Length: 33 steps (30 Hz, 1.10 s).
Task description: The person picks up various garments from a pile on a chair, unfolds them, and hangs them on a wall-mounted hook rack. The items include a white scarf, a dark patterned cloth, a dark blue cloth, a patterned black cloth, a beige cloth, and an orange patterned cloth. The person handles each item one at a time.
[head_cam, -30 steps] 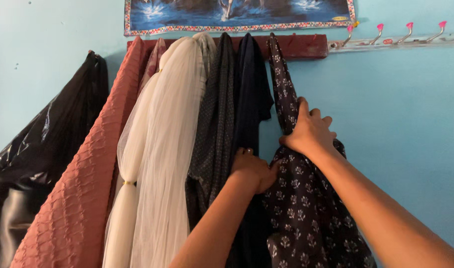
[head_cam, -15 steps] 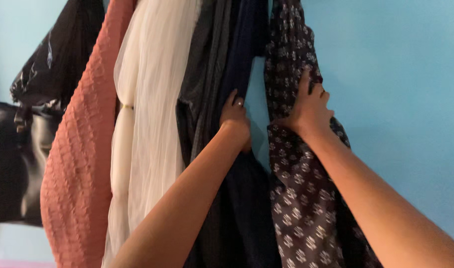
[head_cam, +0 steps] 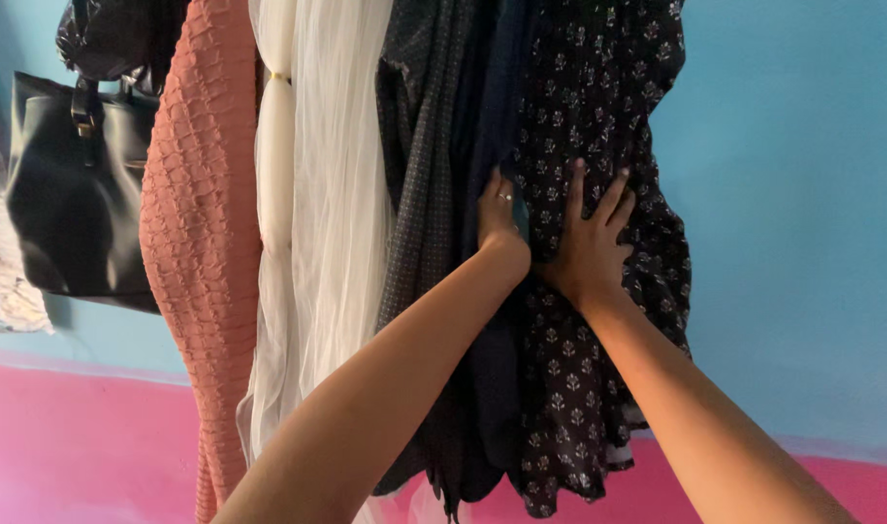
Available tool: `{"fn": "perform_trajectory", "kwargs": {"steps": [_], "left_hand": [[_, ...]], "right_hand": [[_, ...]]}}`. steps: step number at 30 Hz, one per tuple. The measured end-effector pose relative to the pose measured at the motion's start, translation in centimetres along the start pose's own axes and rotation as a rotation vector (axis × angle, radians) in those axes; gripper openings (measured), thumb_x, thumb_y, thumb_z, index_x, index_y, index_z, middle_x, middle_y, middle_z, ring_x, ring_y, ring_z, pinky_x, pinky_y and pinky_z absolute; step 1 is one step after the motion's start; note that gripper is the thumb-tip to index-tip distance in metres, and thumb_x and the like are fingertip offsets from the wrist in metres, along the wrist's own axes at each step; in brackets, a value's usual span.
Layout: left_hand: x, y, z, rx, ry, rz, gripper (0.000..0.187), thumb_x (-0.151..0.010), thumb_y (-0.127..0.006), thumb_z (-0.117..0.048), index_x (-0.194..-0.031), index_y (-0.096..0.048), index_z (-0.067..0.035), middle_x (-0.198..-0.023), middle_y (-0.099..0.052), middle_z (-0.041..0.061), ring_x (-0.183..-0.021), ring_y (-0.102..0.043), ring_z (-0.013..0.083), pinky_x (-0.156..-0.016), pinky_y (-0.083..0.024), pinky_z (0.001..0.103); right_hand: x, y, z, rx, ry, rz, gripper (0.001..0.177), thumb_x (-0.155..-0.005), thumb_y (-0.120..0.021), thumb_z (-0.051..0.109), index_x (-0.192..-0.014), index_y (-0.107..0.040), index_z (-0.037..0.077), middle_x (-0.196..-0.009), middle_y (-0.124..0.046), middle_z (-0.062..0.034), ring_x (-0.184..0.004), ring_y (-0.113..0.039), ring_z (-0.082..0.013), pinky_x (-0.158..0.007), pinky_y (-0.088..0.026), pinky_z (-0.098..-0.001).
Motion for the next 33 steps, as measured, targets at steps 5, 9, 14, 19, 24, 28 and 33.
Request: {"fn": "perform_trajectory", "kwargs": {"steps": [5,9,14,19,24,28,33], "left_hand": [[2.4,-0.9,-2.0,0.056,-0.077,-0.035,0.086,-0.092,-0.069,-0.054,-0.161,-0.032,-0.02,-0.171,-0.013,0.013,-0.157,-0.002,0.035,-0.116,0.014,0.068],[3.2,-1.8,-4.4,0.09,-0.001,-0.444,0.063,-0.095,-0.07,-0.047,-0.148,-0.055,-0.017,-0.172,-0.023,0.015,-0.16,-0.008,0.035,-0.121,0.007,0.067],[5.8,-1.0,-5.1,0.365,0.219,-1.075,0.086,-0.094,-0.063,-0.066,-0.161,-0.035,-0.02,-0.173,-0.009,0.015,-0.16,-0.003,0.0369,-0.127,-0.008,0.072],[8.9,1.9,-2.4,0.977,0.335,-0.519,0.13,-0.066,-0.063,-0.098,-0.161,0.006,-0.042,-0.166,0.021,0.021,-0.153,0.013,0.0534,-0.112,-0.017,0.087],[9.0,0.5,-3.7,0.886,0.319,-0.36,0.148,-0.056,-0.079,-0.085,-0.164,0.011,-0.038,-0.167,0.024,0.021,-0.152,0.015,0.0544,-0.115,-0.016,0.081],[8.0,-0.8,-5.4,0.781,0.323,-0.342,0.155,-0.051,-0.087,-0.078,-0.164,0.011,-0.036,-0.168,0.022,0.022,-0.153,0.013,0.0529,-0.118,-0.016,0.078],[8.6,-1.0,-6.6,0.749,0.275,-0.264,0.157,-0.052,-0.087,-0.078,-0.166,0.009,-0.032,-0.168,0.021,0.025,-0.154,0.014,0.0516,-0.12,-0.014,0.075]], "right_hand": [[3.7,-3.5,-1.3,0.011,-0.022,0.12,0.144,-0.069,-0.092,0.046,-0.163,0.015,0.023,-0.164,0.023,-0.0321,-0.153,0.002,-0.0587,-0.092,-0.054,-0.0671],[6.2,-7.0,-2.5,0.108,0.014,0.096,0.129,-0.084,-0.084,0.032,-0.167,0.013,0.018,-0.163,0.019,-0.0359,-0.153,0.001,-0.0608,-0.088,-0.06,-0.0608],[8.5,-8.4,-3.2,0.172,0.064,0.162,0.116,-0.088,-0.079,0.021,-0.164,0.008,0.016,-0.162,0.019,-0.0338,-0.151,0.004,-0.0581,-0.094,-0.056,-0.0576],[10.9,-9.2,-4.0,0.033,0.073,0.187,0.113,-0.088,-0.071,0.005,-0.164,0.011,0.014,-0.168,0.02,-0.0281,-0.157,0.005,-0.0491,-0.096,-0.058,-0.0432],[15.0,-10.6,-4.3,0.062,0.177,0.33,0.119,-0.085,-0.073,0.006,-0.166,0.015,0.008,-0.167,0.021,-0.0349,-0.153,0.001,-0.0537,-0.096,-0.06,-0.0396],[17.2,-9.8,-4.6,0.214,0.188,0.772,0.142,-0.072,-0.09,0.031,-0.164,0.018,0.017,-0.166,0.023,-0.0307,-0.156,0.014,-0.0511,-0.123,-0.028,-0.0508],[18.4,-9.6,-6.1,0.503,0.404,1.062,0.147,-0.072,-0.084,0.071,-0.166,0.013,0.015,-0.165,0.019,-0.0384,-0.154,0.017,-0.0551,-0.126,0.003,-0.0645]]}}
Point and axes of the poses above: each hand's wrist, its own x-axis away from the middle knuckle, its own y-axis out of the back of the hand, z = x × y, the point moved 1 cm from there along -x, towards the middle knuckle
